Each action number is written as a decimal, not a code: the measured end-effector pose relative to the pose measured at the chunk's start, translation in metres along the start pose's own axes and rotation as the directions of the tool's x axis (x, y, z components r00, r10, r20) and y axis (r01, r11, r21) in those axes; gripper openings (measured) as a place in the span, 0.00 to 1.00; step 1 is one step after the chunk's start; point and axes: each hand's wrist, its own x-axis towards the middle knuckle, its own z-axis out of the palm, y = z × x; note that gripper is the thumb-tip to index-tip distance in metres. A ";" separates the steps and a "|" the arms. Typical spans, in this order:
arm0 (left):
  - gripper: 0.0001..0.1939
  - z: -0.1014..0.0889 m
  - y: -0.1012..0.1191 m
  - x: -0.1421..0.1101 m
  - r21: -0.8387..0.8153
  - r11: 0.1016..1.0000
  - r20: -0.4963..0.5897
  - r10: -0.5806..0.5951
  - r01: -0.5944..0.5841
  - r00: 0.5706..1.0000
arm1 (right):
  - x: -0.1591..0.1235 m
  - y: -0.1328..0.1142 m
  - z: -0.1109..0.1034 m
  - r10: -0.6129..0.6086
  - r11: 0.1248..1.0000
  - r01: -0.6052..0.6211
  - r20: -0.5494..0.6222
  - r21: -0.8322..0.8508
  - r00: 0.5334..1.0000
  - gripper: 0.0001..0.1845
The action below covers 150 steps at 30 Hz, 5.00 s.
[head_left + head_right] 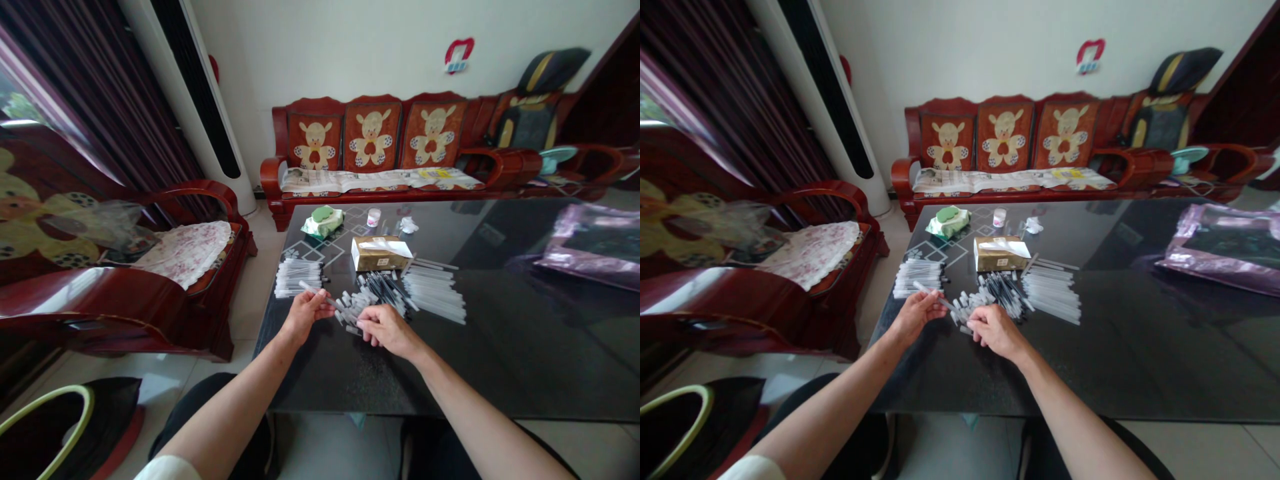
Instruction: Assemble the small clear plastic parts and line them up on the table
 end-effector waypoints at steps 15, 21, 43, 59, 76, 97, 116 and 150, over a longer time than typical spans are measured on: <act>0.11 -0.020 0.022 0.016 -0.074 0.985 -0.304 0.129 -0.158 0.944 | 0.001 0.022 -0.064 0.169 0.644 -0.490 -0.516 -0.587 0.840 0.13; 0.13 -0.012 0.014 0.010 -0.015 0.996 -0.231 0.083 -0.089 0.969 | 0.002 0.028 -0.065 0.197 0.516 -0.534 -0.514 -0.670 0.835 0.15; 0.21 0.012 -0.009 -0.013 0.102 0.995 0.199 -0.015 -0.006 0.980 | 0.002 0.010 0.011 0.067 0.978 -0.089 0.118 0.190 0.991 0.21; 0.21 0.013 0.000 -0.010 0.235 0.970 0.151 0.024 -0.060 0.988 | -0.001 0.006 0.012 0.133 0.941 -0.188 0.201 0.283 0.970 0.19; 0.17 0.020 0.009 -0.023 0.634 0.692 0.378 0.112 -0.345 0.919 | -0.001 0.001 0.008 0.051 0.966 -0.100 0.206 0.237 0.977 0.18; 0.21 0.021 0.008 -0.023 0.580 0.760 0.351 0.092 -0.293 0.932 | -0.003 -0.010 0.008 -0.124 0.992 0.125 0.073 -0.009 0.990 0.20; 0.24 0.021 0.028 -0.028 0.752 0.444 0.465 0.166 -0.487 0.870 | -0.008 -0.021 0.003 -0.137 0.990 0.134 0.081 0.034 0.987 0.21; 0.17 0.017 0.030 -0.029 0.750 0.240 0.595 0.163 -0.616 0.787 | -0.007 -0.014 0.004 -0.161 0.986 0.157 0.092 0.057 0.983 0.20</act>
